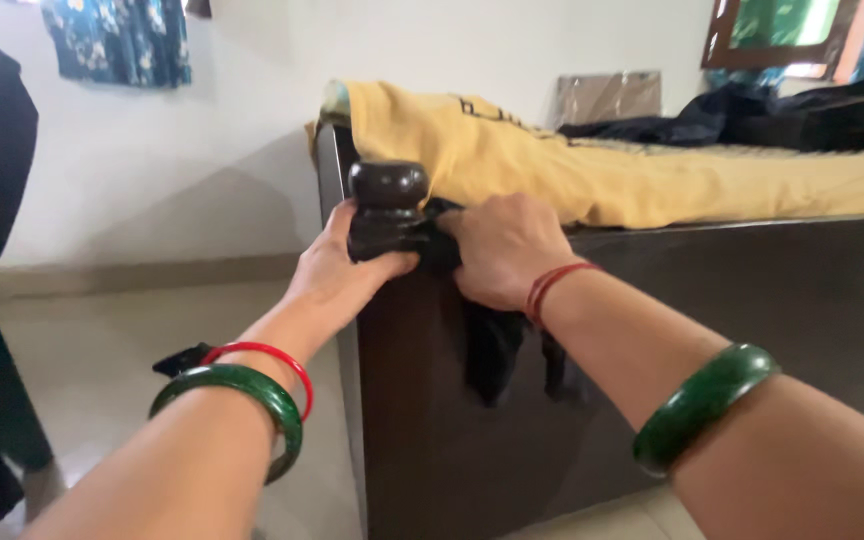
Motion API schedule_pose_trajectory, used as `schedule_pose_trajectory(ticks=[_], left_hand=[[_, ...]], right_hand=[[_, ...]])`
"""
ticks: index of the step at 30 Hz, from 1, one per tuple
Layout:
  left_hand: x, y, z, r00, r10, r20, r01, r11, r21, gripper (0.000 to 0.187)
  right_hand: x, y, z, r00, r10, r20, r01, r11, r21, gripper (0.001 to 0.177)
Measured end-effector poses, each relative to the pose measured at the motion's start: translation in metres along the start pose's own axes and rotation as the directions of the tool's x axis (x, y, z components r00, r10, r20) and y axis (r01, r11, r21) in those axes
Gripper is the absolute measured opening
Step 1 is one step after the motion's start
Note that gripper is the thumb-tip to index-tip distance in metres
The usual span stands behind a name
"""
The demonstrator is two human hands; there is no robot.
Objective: The person wipes the wooden frame of a bed using a dark cloth.
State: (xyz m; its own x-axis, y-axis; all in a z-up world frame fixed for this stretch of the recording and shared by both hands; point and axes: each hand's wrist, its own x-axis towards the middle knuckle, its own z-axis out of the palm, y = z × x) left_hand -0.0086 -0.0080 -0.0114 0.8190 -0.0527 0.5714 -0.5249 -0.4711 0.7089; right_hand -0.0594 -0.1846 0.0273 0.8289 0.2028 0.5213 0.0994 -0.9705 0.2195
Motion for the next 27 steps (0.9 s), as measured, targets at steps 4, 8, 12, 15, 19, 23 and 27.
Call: schedule_pose_trajectory(ticks=[4, 8, 12, 15, 19, 23, 27], left_hand=[[-0.016, -0.003, 0.017, 0.997, -0.012, -0.079, -0.009, 0.964, -0.267, 0.073], [-0.010, 0.003, 0.008, 0.994, 0.022, -0.109, -0.038, 0.988, -0.148, 0.079], [-0.009, 0.003, 0.008, 0.993, -0.002, -0.118, -0.014, 0.991, -0.135, 0.078], [-0.008, 0.007, 0.010, 0.995, 0.008, -0.097, -0.009, 1.000, -0.010, 0.084], [-0.003, 0.016, 0.005, 0.997, -0.056, -0.054, 0.067, 0.972, 0.225, 0.098], [-0.013, 0.030, 0.015, 0.987, -0.145, -0.062, 0.158, 0.895, 0.417, 0.106], [-0.020, 0.045, 0.030, 0.971, 0.112, -0.213, 0.048, 0.777, 0.628, 0.125]], right_hand=[[0.017, 0.003, -0.011, 0.998, -0.056, 0.020, 0.057, 0.997, -0.046, 0.028], [0.030, 0.009, -0.024, 0.997, -0.081, 0.019, 0.081, 0.996, -0.039, 0.025], [0.027, 0.004, -0.022, 0.995, -0.089, 0.042, 0.093, 0.991, -0.096, 0.024], [0.021, 0.006, -0.024, 0.995, -0.101, 0.018, 0.103, 0.990, -0.092, 0.024], [0.015, 0.013, -0.020, 0.990, -0.127, 0.068, 0.133, 0.987, -0.092, 0.031], [0.015, 0.023, -0.017, 0.984, -0.178, 0.013, 0.178, 0.984, -0.021, 0.049], [0.009, 0.031, -0.005, 0.972, -0.231, -0.048, 0.233, 0.972, 0.043, 0.052]])
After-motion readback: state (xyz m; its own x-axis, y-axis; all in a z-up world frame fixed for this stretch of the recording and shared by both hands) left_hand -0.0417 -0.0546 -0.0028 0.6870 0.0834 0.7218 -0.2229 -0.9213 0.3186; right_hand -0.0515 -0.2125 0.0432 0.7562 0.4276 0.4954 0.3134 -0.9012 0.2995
